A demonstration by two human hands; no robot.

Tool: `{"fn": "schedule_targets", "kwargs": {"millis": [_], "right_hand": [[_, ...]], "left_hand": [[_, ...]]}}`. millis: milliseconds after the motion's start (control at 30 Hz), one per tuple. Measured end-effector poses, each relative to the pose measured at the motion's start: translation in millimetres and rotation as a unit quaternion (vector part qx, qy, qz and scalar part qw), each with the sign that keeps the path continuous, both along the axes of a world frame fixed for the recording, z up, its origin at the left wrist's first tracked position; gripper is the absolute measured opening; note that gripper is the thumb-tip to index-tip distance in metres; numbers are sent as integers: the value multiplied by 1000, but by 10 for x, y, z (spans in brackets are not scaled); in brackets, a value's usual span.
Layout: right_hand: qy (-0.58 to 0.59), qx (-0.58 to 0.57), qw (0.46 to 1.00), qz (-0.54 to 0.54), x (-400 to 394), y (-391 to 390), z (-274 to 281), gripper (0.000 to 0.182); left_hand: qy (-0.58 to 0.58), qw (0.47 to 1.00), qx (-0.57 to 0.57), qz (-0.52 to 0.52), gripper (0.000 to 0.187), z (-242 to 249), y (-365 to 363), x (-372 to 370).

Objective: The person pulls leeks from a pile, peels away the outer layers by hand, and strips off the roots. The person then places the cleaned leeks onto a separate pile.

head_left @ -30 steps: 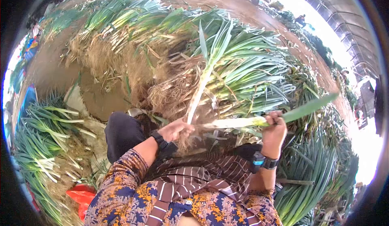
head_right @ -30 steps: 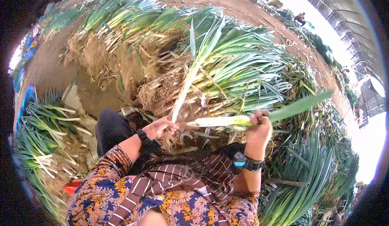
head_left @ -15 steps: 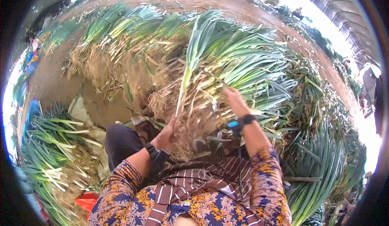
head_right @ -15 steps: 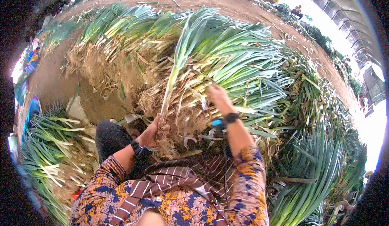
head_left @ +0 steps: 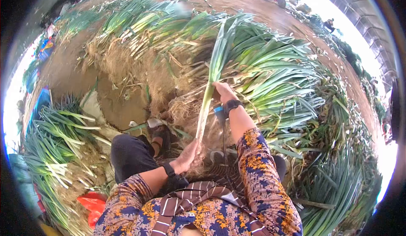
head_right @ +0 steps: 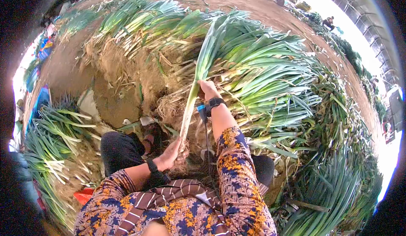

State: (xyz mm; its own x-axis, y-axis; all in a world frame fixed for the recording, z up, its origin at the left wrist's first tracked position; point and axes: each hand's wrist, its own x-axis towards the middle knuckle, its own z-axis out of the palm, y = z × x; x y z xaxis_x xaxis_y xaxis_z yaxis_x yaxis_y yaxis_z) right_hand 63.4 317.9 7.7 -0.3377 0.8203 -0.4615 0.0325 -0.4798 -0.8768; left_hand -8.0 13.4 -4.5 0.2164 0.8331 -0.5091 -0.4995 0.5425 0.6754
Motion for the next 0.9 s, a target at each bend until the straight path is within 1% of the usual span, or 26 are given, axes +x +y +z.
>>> {"fn": "schedule_targets", "kwargs": {"millis": [33, 133, 167, 200, 233, 267, 333, 367, 433, 467, 500, 533, 600, 633, 667, 700, 733, 833, 900], "right_hand": [[39, -15, 999, 5, -5, 19, -9, 21], [93, -30, 995, 4, -34, -33, 110, 20], [108, -19, 994, 12, -32, 11, 97, 19], [105, -8, 994, -13, -15, -81, 290, 20], [101, 15, 994, -24, -6, -53, 312, 21], [98, 37, 994, -35, 25, -49, 379, 22], [73, 107, 992, -12, 183, -85, 508, 25], [61, 142, 988, -1, 262, -136, 627, 27], [73, 162, 984, -10, 427, -259, 800, 27], [79, 171, 982, -14, 508, -291, 849, 27], [52, 196, 979, -31, 556, -194, 726, 26], [8, 194, 979, -69, 632, -140, 583, 26], [-78, 189, 968, -142, 699, -176, 522, 26], [-136, 193, 961, -141, 761, -117, 374, 28], [-58, 168, 972, -153, 798, -180, 301, 32], [-140, 195, 956, -170, 837, -209, 249, 33], [-222, 220, 932, -183, 854, -211, 204, 35], [-301, 296, 889, -174, 827, -154, 50, 40], [-310, 324, 869, -209, 791, -232, 91, 43]], "left_hand": [[16, 1000, 17, 15, 48, -17, -6, 1], [60, 995, 48, 69, 47, -113, -14, 9], [83, 991, 67, 77, 47, -202, -14, -5], [105, 987, 86, 84, 47, -295, -5, -19], [127, 982, 105, 90, 48, -383, 0, -32], [126, 983, 105, 85, 47, -386, -3, -36], [124, 984, 107, 71, 47, -385, 17, -33], [101, 987, 109, 64, 47, -296, 27, -26], [55, 991, 113, 46, 47, -56, 22, 15], [72, 989, 115, 59, 47, -68, 36, 53], [90, 987, 115, 71, 47, -107, 42, 97], [109, 984, 116, 82, 46, -156, 52, 135], [162, 973, 125, 107, 42, -304, 102, 189], [183, 966, 135, 120, 41, -372, 110, 234], [205, 959, 146, 133, 39, -427, 113, 271], [216, 957, 143, 131, 37, -483, 121, 306], [254, 949, 142, 124, 37, -544, 133, 320], [354, 921, 127, 102, 38, -391, 115, 379], [354, 919, 136, 106, 39, -441, 133, 393]]}}
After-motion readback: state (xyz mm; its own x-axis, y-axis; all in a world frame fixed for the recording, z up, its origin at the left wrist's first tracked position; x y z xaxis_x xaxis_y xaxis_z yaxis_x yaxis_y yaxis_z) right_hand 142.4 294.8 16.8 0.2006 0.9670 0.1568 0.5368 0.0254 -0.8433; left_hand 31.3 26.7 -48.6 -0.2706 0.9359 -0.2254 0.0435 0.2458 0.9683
